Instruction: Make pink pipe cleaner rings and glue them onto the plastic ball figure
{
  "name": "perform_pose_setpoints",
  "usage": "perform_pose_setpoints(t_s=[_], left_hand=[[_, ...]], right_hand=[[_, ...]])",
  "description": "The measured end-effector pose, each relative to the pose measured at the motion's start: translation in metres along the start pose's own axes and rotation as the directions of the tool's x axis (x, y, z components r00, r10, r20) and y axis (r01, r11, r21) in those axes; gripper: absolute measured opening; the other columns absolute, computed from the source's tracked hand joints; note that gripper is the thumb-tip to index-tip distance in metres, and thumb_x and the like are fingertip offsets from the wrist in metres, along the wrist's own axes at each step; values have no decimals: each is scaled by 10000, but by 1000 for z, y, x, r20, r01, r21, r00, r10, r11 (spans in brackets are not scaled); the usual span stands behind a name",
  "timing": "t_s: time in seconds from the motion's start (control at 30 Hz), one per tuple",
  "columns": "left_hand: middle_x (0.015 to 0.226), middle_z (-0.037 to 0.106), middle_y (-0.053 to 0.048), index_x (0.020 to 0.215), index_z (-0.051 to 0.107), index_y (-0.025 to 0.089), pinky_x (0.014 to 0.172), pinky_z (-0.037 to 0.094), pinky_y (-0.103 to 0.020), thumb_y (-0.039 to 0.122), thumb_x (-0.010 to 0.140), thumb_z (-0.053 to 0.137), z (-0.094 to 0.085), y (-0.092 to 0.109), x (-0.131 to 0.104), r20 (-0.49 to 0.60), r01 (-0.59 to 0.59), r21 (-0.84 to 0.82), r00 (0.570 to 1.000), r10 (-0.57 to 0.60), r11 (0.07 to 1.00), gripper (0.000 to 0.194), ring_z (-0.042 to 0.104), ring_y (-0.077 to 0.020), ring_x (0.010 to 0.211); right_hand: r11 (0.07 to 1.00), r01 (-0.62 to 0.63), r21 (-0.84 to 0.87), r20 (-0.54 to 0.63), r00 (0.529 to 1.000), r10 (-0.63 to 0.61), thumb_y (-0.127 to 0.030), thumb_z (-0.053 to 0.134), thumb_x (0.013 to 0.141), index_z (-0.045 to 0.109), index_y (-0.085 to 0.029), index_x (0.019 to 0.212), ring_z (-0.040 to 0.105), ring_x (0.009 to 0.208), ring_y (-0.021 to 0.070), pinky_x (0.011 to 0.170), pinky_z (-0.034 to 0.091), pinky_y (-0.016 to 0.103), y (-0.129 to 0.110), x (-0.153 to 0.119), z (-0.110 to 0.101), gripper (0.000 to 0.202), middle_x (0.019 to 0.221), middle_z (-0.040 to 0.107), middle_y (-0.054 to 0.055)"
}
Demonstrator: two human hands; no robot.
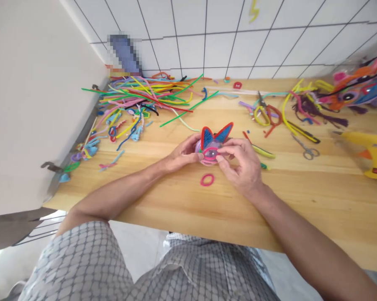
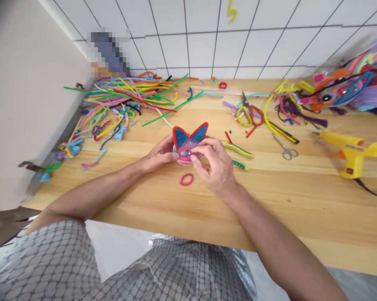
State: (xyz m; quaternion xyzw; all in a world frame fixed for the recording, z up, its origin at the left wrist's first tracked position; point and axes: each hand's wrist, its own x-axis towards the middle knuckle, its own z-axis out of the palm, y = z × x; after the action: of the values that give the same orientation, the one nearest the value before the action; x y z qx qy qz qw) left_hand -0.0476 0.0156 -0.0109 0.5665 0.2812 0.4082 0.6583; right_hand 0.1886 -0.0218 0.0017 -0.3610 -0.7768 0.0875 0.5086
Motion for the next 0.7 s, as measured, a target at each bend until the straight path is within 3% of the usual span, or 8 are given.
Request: perform_pose_setpoints(t_s=[0.3, 0.53, 0.7], left_hand=[[1536, 700, -118, 1436, 718, 261, 1263, 493, -484, 425, 833, 944, -1, -1, 1, 27, -28, 19, 999, 28, 999, 664, 630, -362, 1475], [1391, 755, -109, 1396, 729, 253, 1232, 522, -495, 452, 815, 959, 1, -2, 3, 29, -36, 14, 999, 36, 999, 655, 656, -364, 1425], [1435, 737, -106, 1383, 738, 261, 1248, 510, -492, 450, 825, 952, 2, -1, 2, 15, -31, 3, 999, 31, 1000, 627, 652, -365, 1431]], right_hand=[[998, -35, -58, 10, 999, 36, -219, 752, 967, 751, -250, 1097, 719, 904, 243, 704, 617, 405, -1, -1, -2, 133, 1097, 756, 96], [999, 0, -52, -13, 1000, -1, -183, 763, 952, 738, -241, 1110, 715, 892, 227, 683, 595, 371, 0, 1, -2, 170, 1086, 744, 91], [996, 7, -91, 9, 1000, -7, -206, 756, 974, 741, -266, 1286, 735, 917, 243, 690, 637, 393, 0, 1, -2, 318, 1143, 750, 104]])
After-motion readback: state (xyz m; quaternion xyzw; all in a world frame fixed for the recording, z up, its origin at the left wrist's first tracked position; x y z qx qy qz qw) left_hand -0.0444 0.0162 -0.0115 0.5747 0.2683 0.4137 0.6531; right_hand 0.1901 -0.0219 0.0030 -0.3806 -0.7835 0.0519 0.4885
